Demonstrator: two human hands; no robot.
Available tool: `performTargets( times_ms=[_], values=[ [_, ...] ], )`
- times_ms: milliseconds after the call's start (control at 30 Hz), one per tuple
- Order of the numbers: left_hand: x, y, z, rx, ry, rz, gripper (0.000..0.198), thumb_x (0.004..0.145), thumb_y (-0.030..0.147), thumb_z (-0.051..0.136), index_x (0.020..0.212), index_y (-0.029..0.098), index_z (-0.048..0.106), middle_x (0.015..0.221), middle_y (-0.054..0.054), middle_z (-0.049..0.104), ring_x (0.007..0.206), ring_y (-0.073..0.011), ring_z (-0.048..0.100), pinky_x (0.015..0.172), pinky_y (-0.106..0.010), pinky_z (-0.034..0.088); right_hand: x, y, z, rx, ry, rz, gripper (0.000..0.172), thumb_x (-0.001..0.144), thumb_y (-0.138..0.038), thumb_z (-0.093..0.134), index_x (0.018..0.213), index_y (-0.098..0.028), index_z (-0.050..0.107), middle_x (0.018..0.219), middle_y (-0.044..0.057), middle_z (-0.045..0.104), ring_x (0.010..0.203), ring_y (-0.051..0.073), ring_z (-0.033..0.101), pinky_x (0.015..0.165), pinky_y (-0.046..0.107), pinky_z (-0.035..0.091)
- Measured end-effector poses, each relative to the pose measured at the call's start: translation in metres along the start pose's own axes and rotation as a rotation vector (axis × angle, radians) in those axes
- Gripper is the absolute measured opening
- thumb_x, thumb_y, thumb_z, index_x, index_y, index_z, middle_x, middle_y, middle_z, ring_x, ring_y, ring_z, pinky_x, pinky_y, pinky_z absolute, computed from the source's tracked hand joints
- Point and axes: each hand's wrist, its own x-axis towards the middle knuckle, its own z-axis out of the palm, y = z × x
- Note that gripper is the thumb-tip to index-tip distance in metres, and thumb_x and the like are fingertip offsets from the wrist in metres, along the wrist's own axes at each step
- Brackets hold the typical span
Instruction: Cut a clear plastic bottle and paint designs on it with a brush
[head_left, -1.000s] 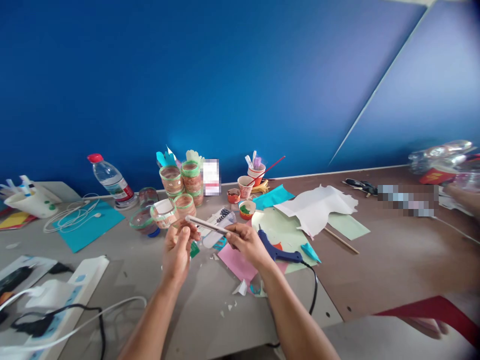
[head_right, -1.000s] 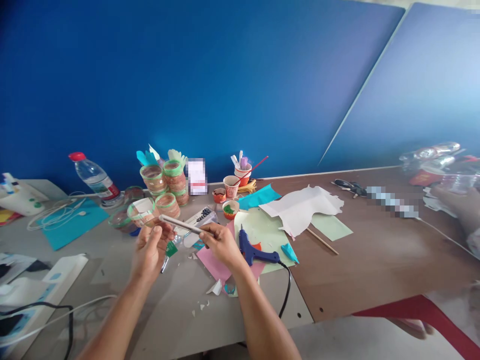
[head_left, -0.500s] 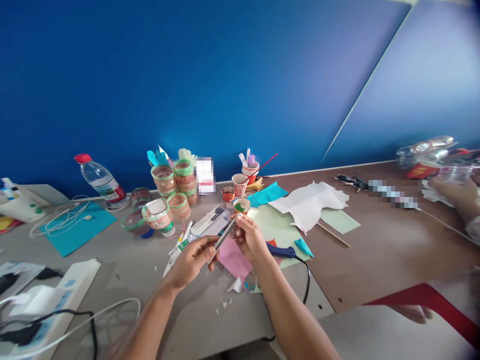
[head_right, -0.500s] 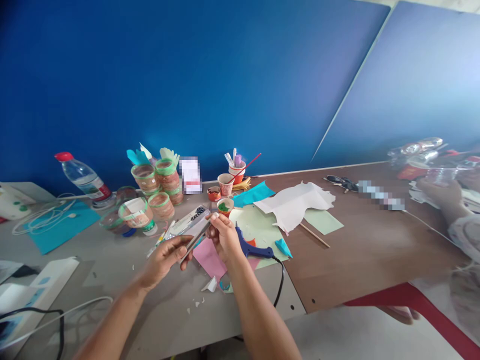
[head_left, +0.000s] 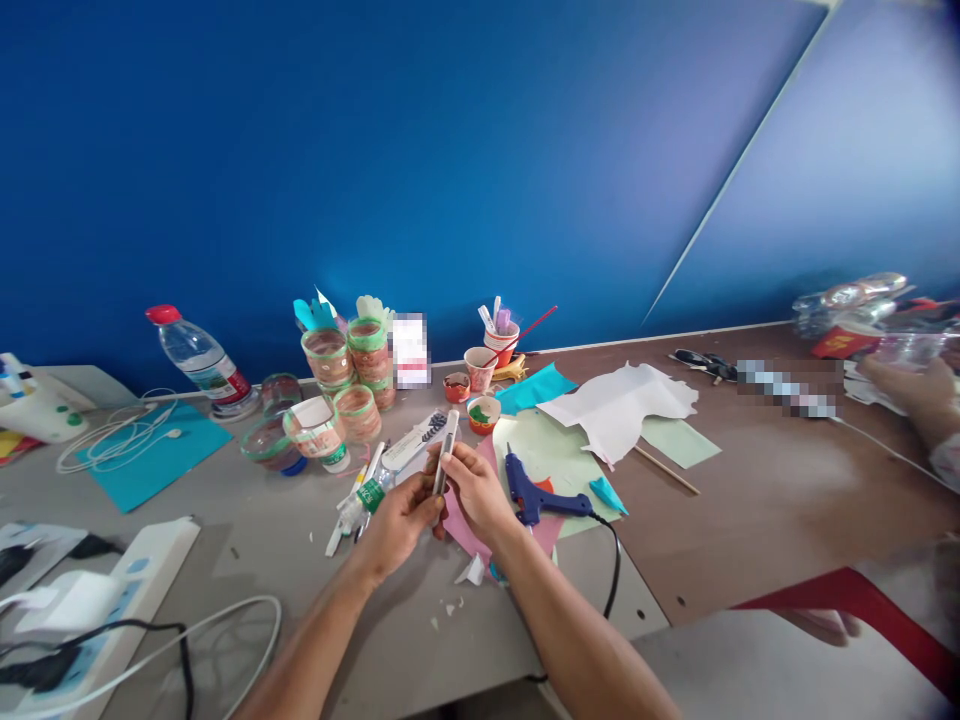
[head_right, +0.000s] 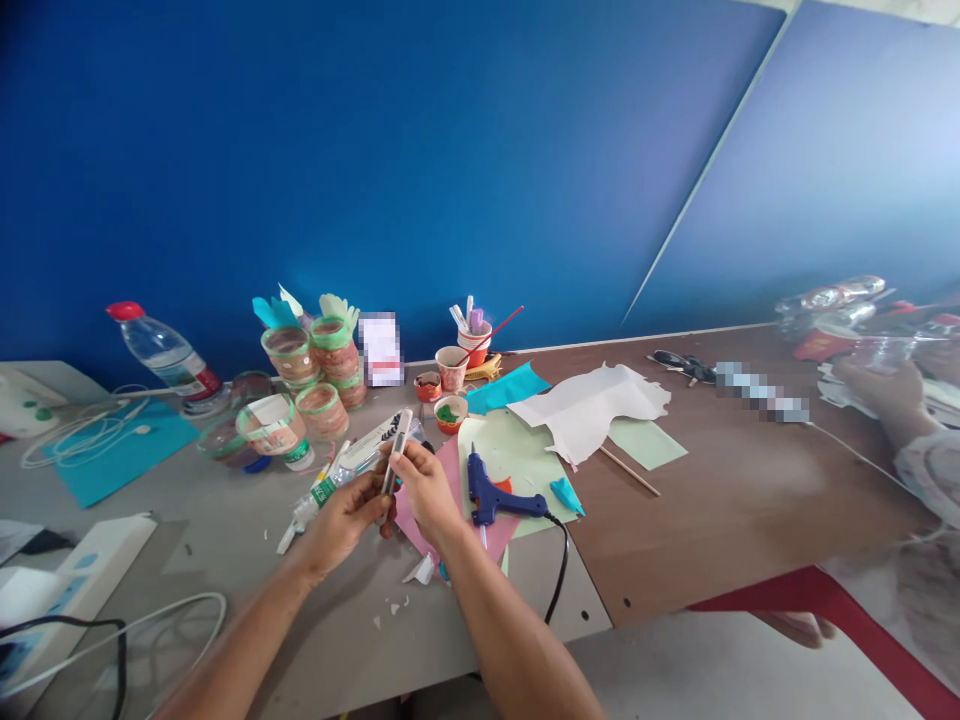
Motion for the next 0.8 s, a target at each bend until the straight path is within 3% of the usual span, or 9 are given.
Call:
performTargets(
  times_ms=[233, 300, 400, 500, 567, 733, 800],
  values=[
    [-0.004, 0.002, 0.001, 0.127, -0.007, 0.006, 0.022, 0.081, 0.039, 0.059, 0.071, 0.02, 0.055, 0.058, 0.004, 0.054, 0.049, -0.0119, 0.05, 0.053, -0.026, 0.04, 0.003, -0.013, -0.005, 0.1, 0.036, -0.056, 0.029, 0.07, -0.038, 0.071, 0.09, -0.018, 0.069, 0.069, 0.0, 0.062, 0.059, 0.012, 0.052, 0.052, 0.024, 0.04],
    [-0.004, 0.006, -0.001, 0.148, 0.07, 0.015, 0.022, 0.08, 0.04, 0.059, 0.073, 0.019, 0.059, 0.057, 0.004, 0.054, 0.047, -0.0111, 0.048, 0.051, -0.026, 0.038, 0.006, -0.019, -0.012, 0.102, 0.101, -0.092, 0.025, 0.067, -0.035, 0.074, 0.084, -0.017, 0.07, 0.067, -0.001, 0.061, 0.057, 0.011, 0.05, 0.053, 0.023, 0.038],
    [-0.001, 0.011, -0.008, 0.02, 0.32, 0.07, 0.026, 0.076, 0.044, 0.064, 0.082, 0.018, 0.063, 0.053, 0.005, 0.053, 0.045, -0.0106, 0.048, 0.05, -0.024, 0.038, 0.008, -0.024, -0.019, 0.089, 0.118, -0.044, 0.02, 0.063, -0.031, 0.077, 0.073, -0.016, 0.069, 0.054, -0.005, 0.054, 0.049, 0.008, 0.046, 0.052, 0.022, 0.035],
    [0.001, 0.014, -0.014, -0.223, 0.549, 0.141, 0.033, 0.069, 0.046, 0.072, 0.082, 0.017, 0.062, 0.05, 0.008, 0.05, 0.044, -0.0085, 0.048, 0.05, -0.022, 0.038, 0.006, -0.022, -0.019, 0.004, -0.016, 0.042, 0.018, 0.061, -0.027, 0.077, 0.072, -0.016, 0.068, 0.053, -0.005, 0.055, 0.049, 0.008, 0.048, 0.052, 0.023, 0.035],
    [0.002, 0.014, -0.017, -0.362, 0.617, 0.174, 0.034, 0.067, 0.045, 0.075, 0.079, 0.016, 0.062, 0.051, 0.008, 0.05, 0.044, -0.006, 0.046, 0.048, -0.019, 0.036, 0.004, -0.02, -0.015, -0.124, -0.118, 0.08, 0.018, 0.061, -0.024, 0.076, 0.074, -0.015, 0.068, 0.055, -0.004, 0.057, 0.049, 0.008, 0.048, 0.052, 0.023, 0.036],
    [0.002, 0.009, -0.02, -0.447, 0.549, 0.16, 0.031, 0.066, 0.036, 0.078, 0.088, 0.016, 0.067, 0.057, 0.006, 0.053, 0.049, -0.0039, 0.046, 0.049, -0.016, 0.036, -0.001, -0.015, -0.008, -0.386, -0.386, 0.164, 0.026, 0.076, -0.024, 0.062, 0.099, -0.014, 0.068, 0.071, 0.0, 0.065, 0.051, 0.007, 0.047, 0.052, 0.022, 0.035],
    [0.002, 0.007, -0.02, -0.442, 0.521, 0.15, 0.031, 0.068, 0.035, 0.077, 0.091, 0.016, 0.069, 0.058, 0.006, 0.054, 0.05, -0.004, 0.047, 0.05, -0.016, 0.037, -0.003, -0.014, -0.008, -0.426, -0.471, 0.162, 0.024, 0.081, -0.027, 0.058, 0.098, -0.014, 0.067, 0.075, 0.002, 0.066, 0.052, 0.007, 0.048, 0.053, 0.022, 0.035]
  ],
)
